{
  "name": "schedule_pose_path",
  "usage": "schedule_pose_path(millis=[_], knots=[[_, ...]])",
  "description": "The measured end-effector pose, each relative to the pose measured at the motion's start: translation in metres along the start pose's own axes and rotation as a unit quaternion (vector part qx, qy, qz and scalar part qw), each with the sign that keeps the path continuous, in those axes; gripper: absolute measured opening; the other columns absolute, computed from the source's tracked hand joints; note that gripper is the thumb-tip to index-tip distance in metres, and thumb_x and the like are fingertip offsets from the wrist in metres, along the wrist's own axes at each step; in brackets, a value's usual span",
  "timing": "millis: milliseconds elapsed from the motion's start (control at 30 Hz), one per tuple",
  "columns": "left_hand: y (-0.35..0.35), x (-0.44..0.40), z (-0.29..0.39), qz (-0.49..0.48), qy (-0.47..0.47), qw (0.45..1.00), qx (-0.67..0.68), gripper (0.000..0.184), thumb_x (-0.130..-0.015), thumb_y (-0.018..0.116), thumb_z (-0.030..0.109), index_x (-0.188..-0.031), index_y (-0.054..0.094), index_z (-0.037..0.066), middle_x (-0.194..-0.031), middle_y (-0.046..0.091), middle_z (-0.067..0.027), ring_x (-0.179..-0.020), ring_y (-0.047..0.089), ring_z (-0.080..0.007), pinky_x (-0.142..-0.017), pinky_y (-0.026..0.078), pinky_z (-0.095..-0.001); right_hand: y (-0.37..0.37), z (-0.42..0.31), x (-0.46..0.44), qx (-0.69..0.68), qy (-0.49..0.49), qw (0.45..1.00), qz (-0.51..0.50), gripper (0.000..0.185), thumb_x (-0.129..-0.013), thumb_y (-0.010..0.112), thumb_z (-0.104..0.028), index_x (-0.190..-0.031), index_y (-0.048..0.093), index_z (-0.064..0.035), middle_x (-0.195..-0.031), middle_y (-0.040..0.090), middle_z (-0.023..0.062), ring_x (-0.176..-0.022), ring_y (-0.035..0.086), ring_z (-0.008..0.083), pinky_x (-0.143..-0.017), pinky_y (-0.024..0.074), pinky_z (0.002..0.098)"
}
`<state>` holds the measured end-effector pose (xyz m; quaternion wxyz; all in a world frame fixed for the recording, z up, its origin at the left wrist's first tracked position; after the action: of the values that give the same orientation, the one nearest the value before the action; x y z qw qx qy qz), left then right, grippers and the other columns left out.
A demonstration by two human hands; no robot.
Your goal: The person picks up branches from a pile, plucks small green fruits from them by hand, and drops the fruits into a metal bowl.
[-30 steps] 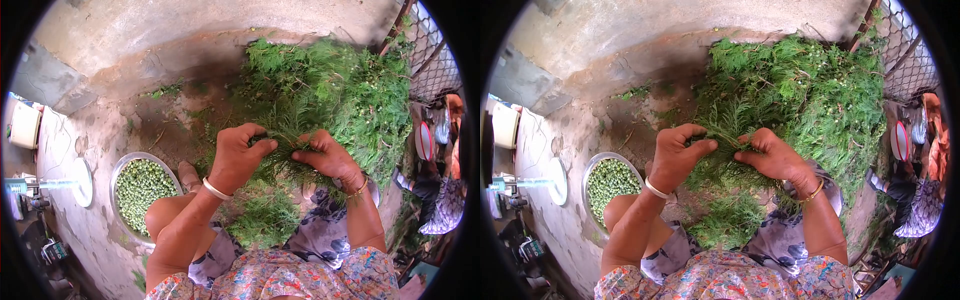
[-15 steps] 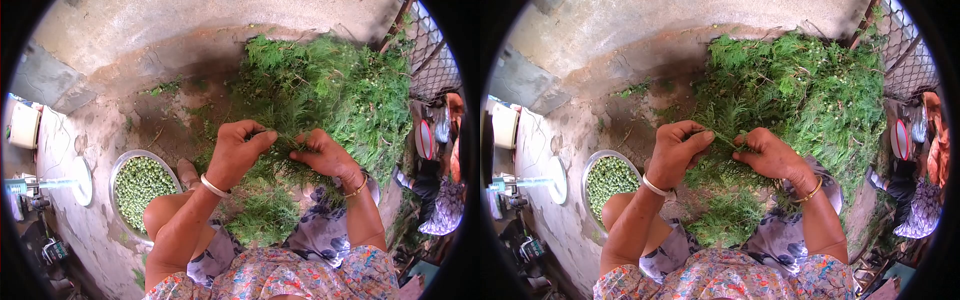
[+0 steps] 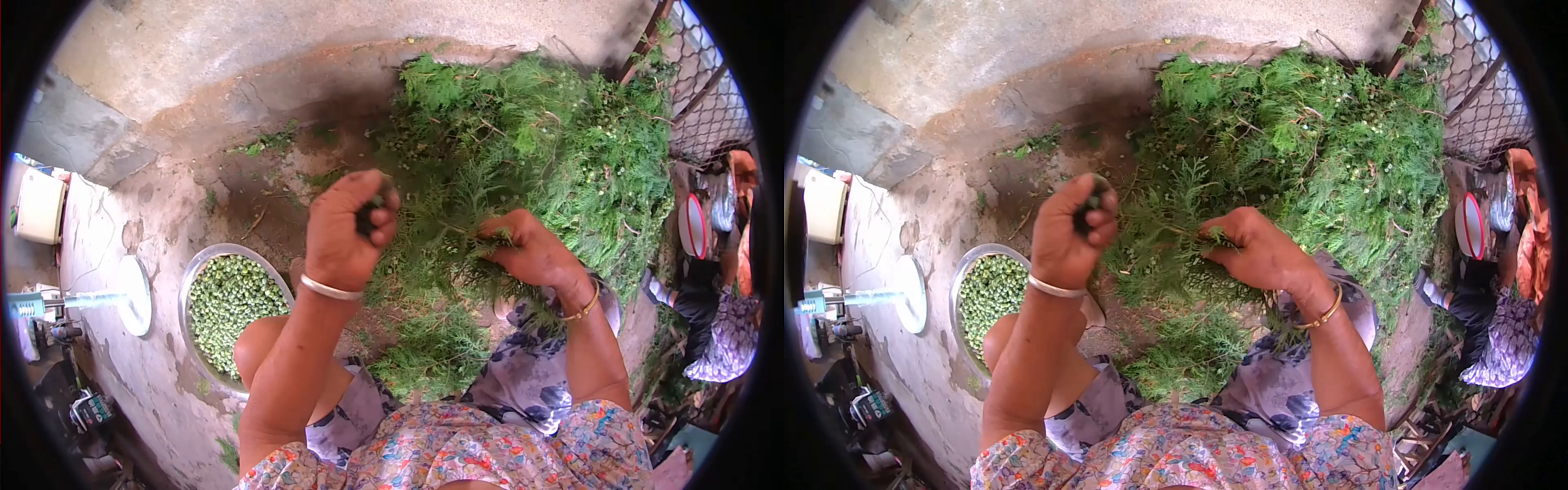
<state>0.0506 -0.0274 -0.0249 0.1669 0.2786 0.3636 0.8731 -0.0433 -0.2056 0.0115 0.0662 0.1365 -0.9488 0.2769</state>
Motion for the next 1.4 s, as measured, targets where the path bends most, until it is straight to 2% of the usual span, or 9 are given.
schedule_pose_path(millis=[200, 433, 467, 633, 767, 1000, 1200, 1333, 1400], knots=[[0.012, 0.007, 0.019, -0.062, -0.012, 0.995, 0.075, 0.02, -0.086, 0.057, 0.017, -0.095, 0.06, -0.001, -0.09, 0.06, -0.0153, -0.066, 0.051, -0.0157, -0.049, 0.041, -0.0255, -0.007, 0.008, 0.006, 0.037, 0.029, 0.987, 0.153, 0.022, -0.082, 0.066, -0.014, -0.096, 0.064, 0.0026, -0.069, 0.057, 0.0182, -0.068, 0.055, 0.0198, -0.066, 0.0437, 0.0322], [-0.018, 0.012, 0.06, -0.07, 0.034, 0.996, 0.036, 0.02, -0.09, 0.06, 0.025, -0.093, 0.058, 0.005, -0.081, 0.059, -0.0095, -0.061, 0.052, -0.0127, -0.043, 0.039, -0.0229, -0.019, 0.027, 0.011, -0.317, 0.175, 0.877, 0.316, 0.043, -0.076, 0.077, -0.029, -0.101, 0.059, 0.0018, -0.092, 0.065, 0.0108, -0.08, 0.056, 0.0181, -0.075, 0.0455, 0.0292], [-0.027, 0.018, 0.073, -0.045, 0.059, 0.997, 0.016, 0.019, -0.09, 0.06, 0.024, -0.092, 0.057, 0.005, -0.079, 0.057, -0.0085, -0.06, 0.051, -0.0122, -0.043, 0.038, -0.0221, -0.017, 0.054, 0.004, -0.381, 0.019, 0.89, 0.248, 0.042, -0.08, 0.072, -0.028, -0.103, 0.06, 0.0052, -0.099, 0.066, 0.0158, -0.085, 0.061, 0.0246, -0.079, 0.0493, 0.0363], [-0.093, 0.056, 0.156, 0.092, 0.139, 0.976, -0.143, 0.016, -0.087, 0.062, 0.018, -0.091, 0.057, 0.003, -0.077, 0.057, -0.0078, -0.057, 0.05, -0.0119, -0.043, 0.037, -0.0217, -0.002, 0.037, -0.009, -0.694, 0.02, 0.71, 0.119, 0.033, -0.089, 0.06, -0.022, -0.105, 0.06, 0.0065, -0.109, 0.062, 0.0212, -0.095, 0.063, 0.0388, -0.084, 0.0537, 0.0523], [-0.153, 0.106, 0.208, 0.336, 0.227, 0.845, -0.348, 0.018, -0.079, 0.064, 0.01, -0.091, 0.061, -0.003, -0.075, 0.061, -0.0105, -0.06, 0.054, -0.0118, -0.045, 0.04, -0.0229, -0.009, 0.025, -0.008, -0.706, -0.072, 0.695, 0.112, 0.031, -0.09, 0.057, -0.019, -0.107, 0.059, 0.0074, -0.109, 0.062, 0.0228, -0.096, 0.063, 0.038, -0.084, 0.0545, 0.0502], [-0.267, 0.171, 0.211, 0.433, 0.142, 0.451, -0.767, 0.07, -0.056, 0.078, 0.017, -0.117, 0.056, -0.011, -0.113, 0.06, -0.028, -0.108, 0.057, -0.0375, -0.095, 0.044, -0.0377, -0.01, 0.017, -0.004, -0.711, -0.056, 0.693, 0.107, 0.034, -0.091, 0.054, -0.018, -0.112, 0.058, 0.0088, -0.116, 0.059, 0.0212, -0.102, 0.061, 0.0377, -0.089, 0.0526, 0.0488], [-0.143, 0.146, 0.166, 0.343, 0.242, 0.505, -0.754, 0.039, -0.069, 0.072, 0.01, -0.103, 0.063, -0.007, -0.093, 0.066, -0.0237, -0.084, 0.066, -0.0316, -0.077, 0.051, -0.036, 0.003, 0.083, -0.016, -0.523, -0.142, 0.826, 0.157, 0.071, -0.087, 0.047, -0.061, -0.117, 0.059, 0.0026, -0.117, 0.06, 0.0153, -0.105, 0.06, 0.0287, -0.095, 0.0455, 0.0439], [-0.036, 0.094, 0.06, 0.095, 0.247, 0.735, -0.624, 0.047, -0.069, 0.075, 0.008, -0.113, 0.059, 0.002, -0.106, 0.065, -0.0145, -0.091, 0.064, -0.0228, -0.079, 0.051, -0.0322, -0.005, 0.038, 0.013, -0.281, -0.169, 0.925, 0.191, 0.094, -0.074, 0.036, -0.083, -0.116, 0.062, -0.003, -0.114, 0.063, 0.0068, -0.103, 0.058, 0.0175, -0.097, 0.0388, 0.0367], [0.029, 0.082, -0.002, 0.007, 0.302, 0.654, -0.694, 0.054, -0.066, 0.078, 0.006, -0.115, 0.056, 0.001, -0.106, 0.062, -0.0179, -0.096, 0.063, -0.0297, -0.081, 0.05, -0.0326, 0.006, 0.061, -0.004, -0.341, -0.158, 0.908, 0.187, 0.086, -0.077, 0.04, -0.077, -0.115, 0.063, -0.0038, -0.111, 0.064, 0.005, -0.1, 0.058, 0.0164, -0.096, 0.0393, 0.0358]])
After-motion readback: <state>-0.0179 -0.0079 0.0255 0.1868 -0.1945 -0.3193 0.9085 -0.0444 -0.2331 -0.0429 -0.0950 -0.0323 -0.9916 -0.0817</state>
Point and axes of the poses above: each hand's wrist, its own x-axis away from the middle knuckle, its own y-axis out of the palm, z = x × y, the point moved 6 cm from there along -x, towards the middle knuckle
